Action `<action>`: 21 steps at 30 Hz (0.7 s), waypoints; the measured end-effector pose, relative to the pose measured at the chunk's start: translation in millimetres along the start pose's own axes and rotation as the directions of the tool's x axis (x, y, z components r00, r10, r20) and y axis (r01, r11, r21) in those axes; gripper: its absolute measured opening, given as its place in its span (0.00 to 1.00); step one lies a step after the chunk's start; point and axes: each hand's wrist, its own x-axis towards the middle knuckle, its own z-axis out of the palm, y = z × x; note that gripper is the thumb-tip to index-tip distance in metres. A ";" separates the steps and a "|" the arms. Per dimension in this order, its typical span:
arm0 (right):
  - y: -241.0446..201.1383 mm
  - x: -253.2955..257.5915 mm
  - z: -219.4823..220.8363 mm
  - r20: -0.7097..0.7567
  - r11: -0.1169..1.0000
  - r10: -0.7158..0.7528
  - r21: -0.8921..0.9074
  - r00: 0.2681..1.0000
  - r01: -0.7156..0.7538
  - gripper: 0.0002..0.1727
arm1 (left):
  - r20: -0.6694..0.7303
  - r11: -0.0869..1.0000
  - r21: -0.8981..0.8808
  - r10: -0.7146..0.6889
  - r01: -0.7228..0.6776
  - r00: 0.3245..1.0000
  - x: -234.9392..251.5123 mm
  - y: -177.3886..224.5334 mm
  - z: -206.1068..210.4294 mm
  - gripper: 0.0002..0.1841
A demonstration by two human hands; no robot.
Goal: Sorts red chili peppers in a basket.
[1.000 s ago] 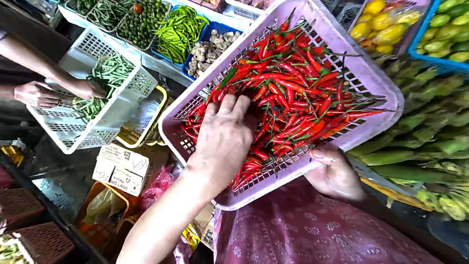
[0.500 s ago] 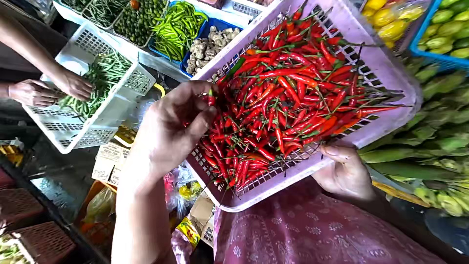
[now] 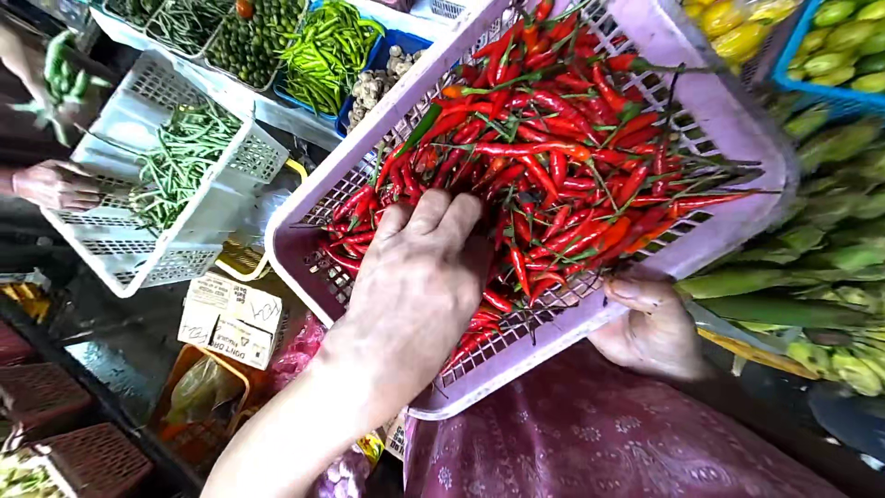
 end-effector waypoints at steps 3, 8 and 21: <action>2.3 1.5 -0.7 -0.036 1.000 0.013 0.000 0.999 -0.013 0.13 | 0.091 0.999 0.042 -0.004 0.000 0.996 8.4 -1.2 5.3 0.04; -1.4 6.5 -10.3 -0.006 0.996 0.007 -0.091 1.000 -0.008 0.12 | 0.104 0.999 0.030 0.029 -0.033 0.994 19.2 7.3 10.1 0.08; -16.1 19.8 -0.7 -0.076 0.977 -0.032 -0.211 0.997 0.015 0.12 | 0.075 0.908 -0.416 0.082 -0.044 0.994 32.4 -38.0 -7.6 0.04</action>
